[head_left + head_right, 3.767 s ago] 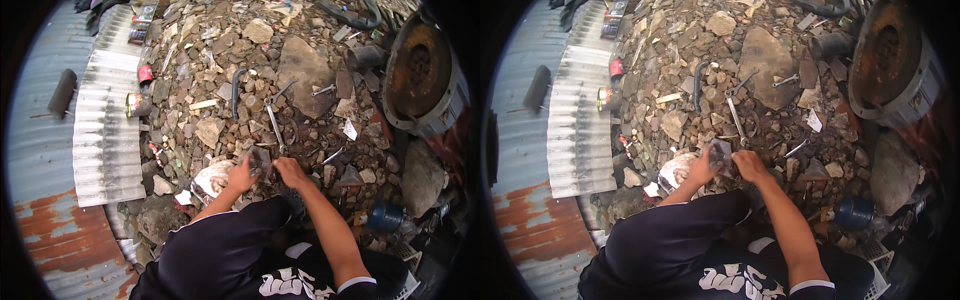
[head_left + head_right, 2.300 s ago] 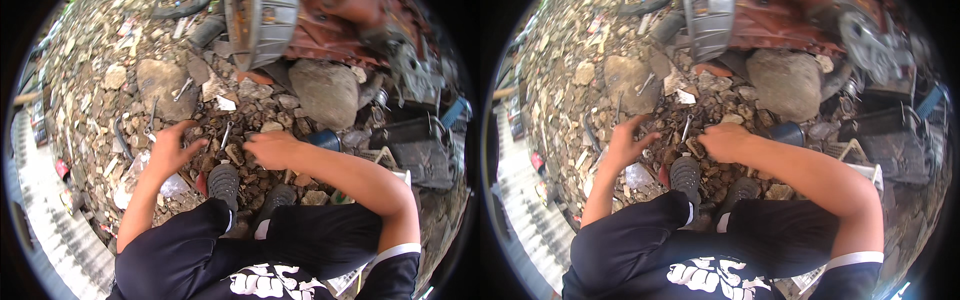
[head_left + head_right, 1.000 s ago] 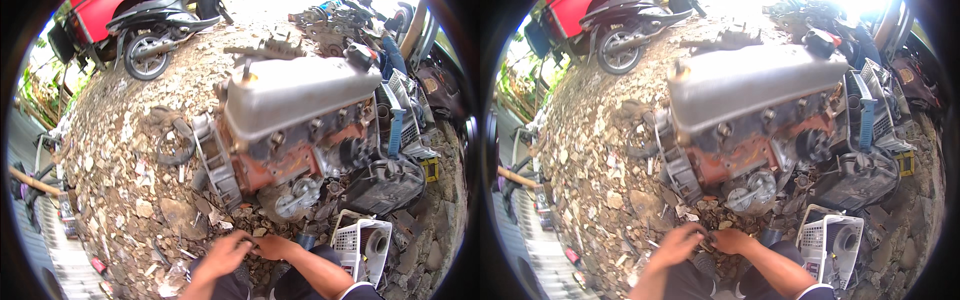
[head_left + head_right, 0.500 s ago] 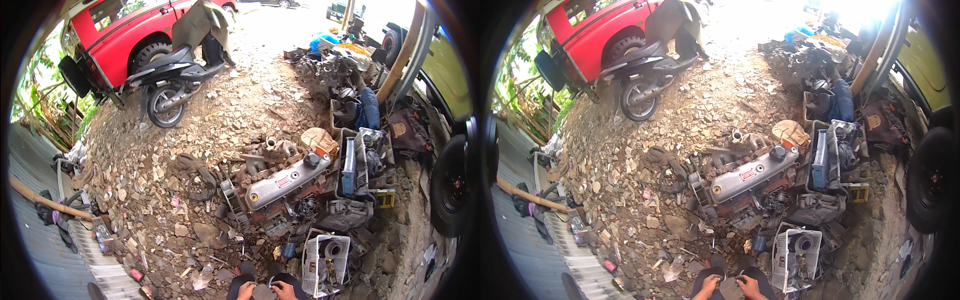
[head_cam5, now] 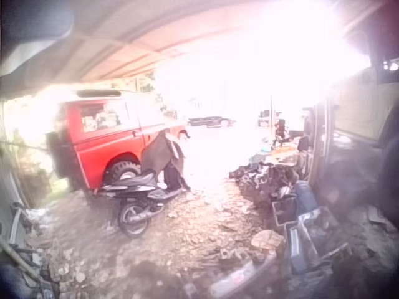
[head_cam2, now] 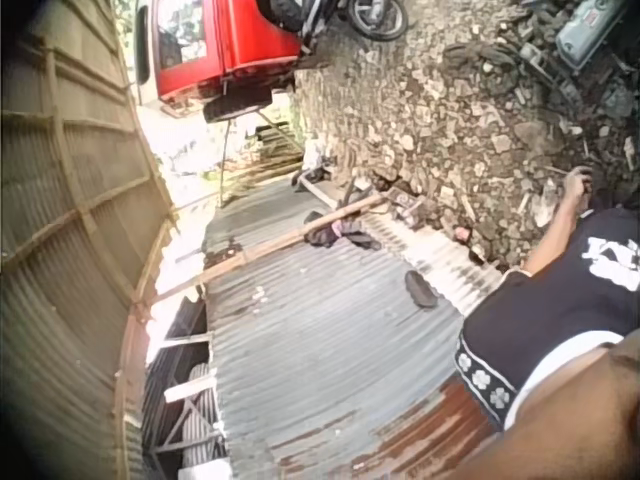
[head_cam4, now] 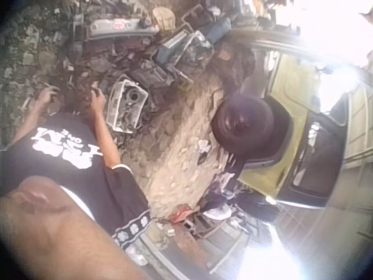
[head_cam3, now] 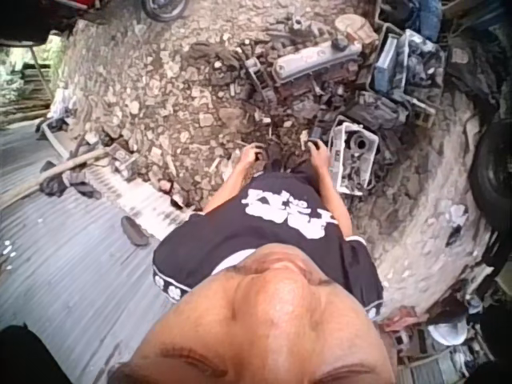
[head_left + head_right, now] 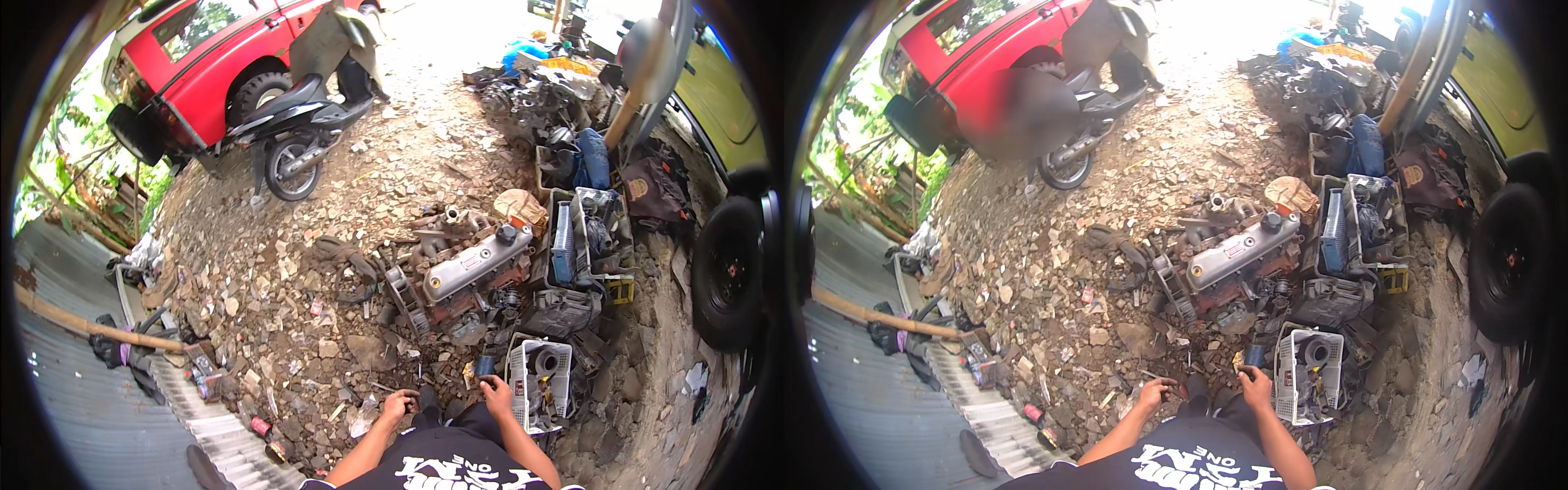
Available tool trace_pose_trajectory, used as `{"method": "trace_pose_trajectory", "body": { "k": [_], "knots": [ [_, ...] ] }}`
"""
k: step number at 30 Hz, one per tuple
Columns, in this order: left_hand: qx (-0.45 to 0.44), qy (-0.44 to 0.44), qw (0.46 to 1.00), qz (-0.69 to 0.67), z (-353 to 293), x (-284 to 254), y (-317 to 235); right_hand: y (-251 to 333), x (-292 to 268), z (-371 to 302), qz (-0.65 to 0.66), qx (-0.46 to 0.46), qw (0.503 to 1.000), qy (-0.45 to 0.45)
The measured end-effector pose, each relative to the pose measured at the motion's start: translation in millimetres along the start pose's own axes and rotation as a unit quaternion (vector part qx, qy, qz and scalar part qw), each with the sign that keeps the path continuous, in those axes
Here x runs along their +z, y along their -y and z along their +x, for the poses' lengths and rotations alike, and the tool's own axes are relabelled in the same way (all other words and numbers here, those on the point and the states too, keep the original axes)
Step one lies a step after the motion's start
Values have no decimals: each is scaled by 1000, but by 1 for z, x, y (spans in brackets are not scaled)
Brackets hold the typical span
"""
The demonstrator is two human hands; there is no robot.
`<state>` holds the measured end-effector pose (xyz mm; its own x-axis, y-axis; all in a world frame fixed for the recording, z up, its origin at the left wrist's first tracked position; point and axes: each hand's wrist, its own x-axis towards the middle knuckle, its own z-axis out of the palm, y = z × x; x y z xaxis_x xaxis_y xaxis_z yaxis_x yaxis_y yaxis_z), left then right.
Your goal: The person works on a small engine placed on the ground, using a wrench and a screwdriver to adjust and tighten components. The person repeatedly picks up and sets down tools while manipulating parts of the engine.
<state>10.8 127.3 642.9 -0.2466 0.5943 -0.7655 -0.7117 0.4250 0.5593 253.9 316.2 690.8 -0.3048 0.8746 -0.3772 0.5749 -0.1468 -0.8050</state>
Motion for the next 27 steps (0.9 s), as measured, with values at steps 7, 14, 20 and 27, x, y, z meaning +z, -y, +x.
{"method": "trace_pose_trajectory", "body": {
  "k": [7,14,20,27],
  "knots": [
    [119,-13,984,-132,-94,-3,-48,64,35,12,-27,39,996,75],
    [177,-129,946,-240,-64,-91,-118,162,162,57,-10,4,969,245],
    [173,-92,965,-177,52,-189,-269,224,300,153,-17,119,959,257],
    [154,-56,985,-45,159,-257,-446,366,385,273,-68,-31,968,241]
  ]
}}
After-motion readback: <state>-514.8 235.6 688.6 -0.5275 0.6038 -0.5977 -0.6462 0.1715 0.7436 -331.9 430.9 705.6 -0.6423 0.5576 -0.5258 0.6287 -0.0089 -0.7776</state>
